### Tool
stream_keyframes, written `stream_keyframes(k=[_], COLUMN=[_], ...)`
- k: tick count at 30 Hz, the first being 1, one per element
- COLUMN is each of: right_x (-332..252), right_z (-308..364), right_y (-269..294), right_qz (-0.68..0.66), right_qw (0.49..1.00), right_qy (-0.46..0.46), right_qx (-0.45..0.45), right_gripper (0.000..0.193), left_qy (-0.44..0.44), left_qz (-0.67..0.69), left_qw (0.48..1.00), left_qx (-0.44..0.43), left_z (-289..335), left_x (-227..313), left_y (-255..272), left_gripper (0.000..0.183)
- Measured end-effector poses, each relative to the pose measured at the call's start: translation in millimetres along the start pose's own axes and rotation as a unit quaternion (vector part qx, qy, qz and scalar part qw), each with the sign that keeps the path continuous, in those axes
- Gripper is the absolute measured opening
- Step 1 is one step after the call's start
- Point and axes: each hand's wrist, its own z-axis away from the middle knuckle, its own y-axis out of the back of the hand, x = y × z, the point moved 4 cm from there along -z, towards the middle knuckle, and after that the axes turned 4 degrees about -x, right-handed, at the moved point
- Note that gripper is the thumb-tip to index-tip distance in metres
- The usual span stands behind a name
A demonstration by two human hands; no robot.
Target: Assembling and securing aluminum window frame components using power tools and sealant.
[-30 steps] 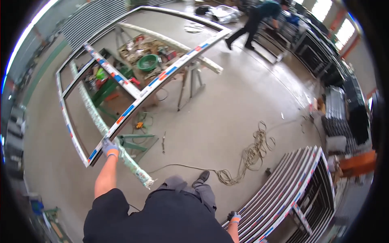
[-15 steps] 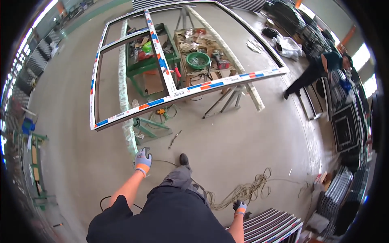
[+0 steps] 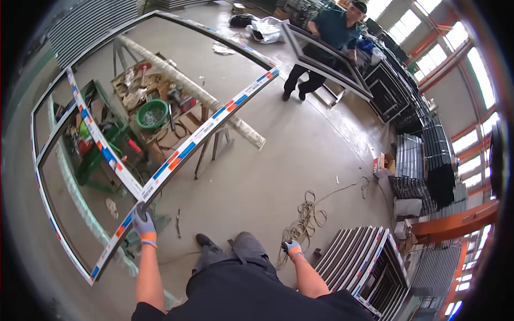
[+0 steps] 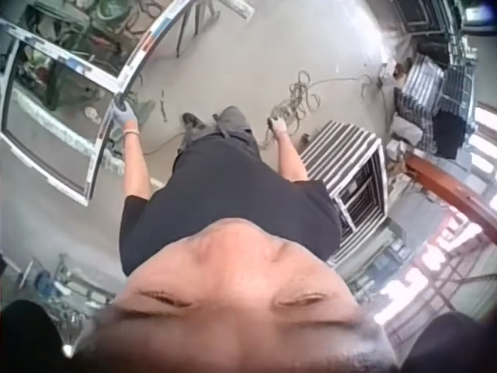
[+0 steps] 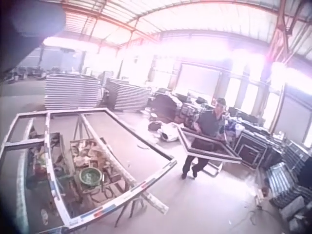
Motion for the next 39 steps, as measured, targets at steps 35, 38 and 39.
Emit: stream_keyframes(k=[35, 38, 39], right_x=[-403, -382, -378], right_z=[-88, -38, -23], right_y=[14, -54, -77], right_qz=[-0.138, -0.136, -0.117], right_qw=[0.937, 0.933, 0.928], right_qy=[0.251, 0.213, 0.207], right_qx=[-0.199, -0.257, -0.288], right_gripper=[0.031, 0.029, 0.031], left_qy=[0.269, 0.372, 0.412], left_qz=[0.472, 0.27, 0.235], left_qw=[0.839, 0.888, 0.88], left_qx=[-0.014, 0.031, 0.021], left_z=[55, 66, 69], left_x=[341, 286, 263], left_y=[-233, -188, -173], left_gripper=[0.096, 0.101, 0.098])
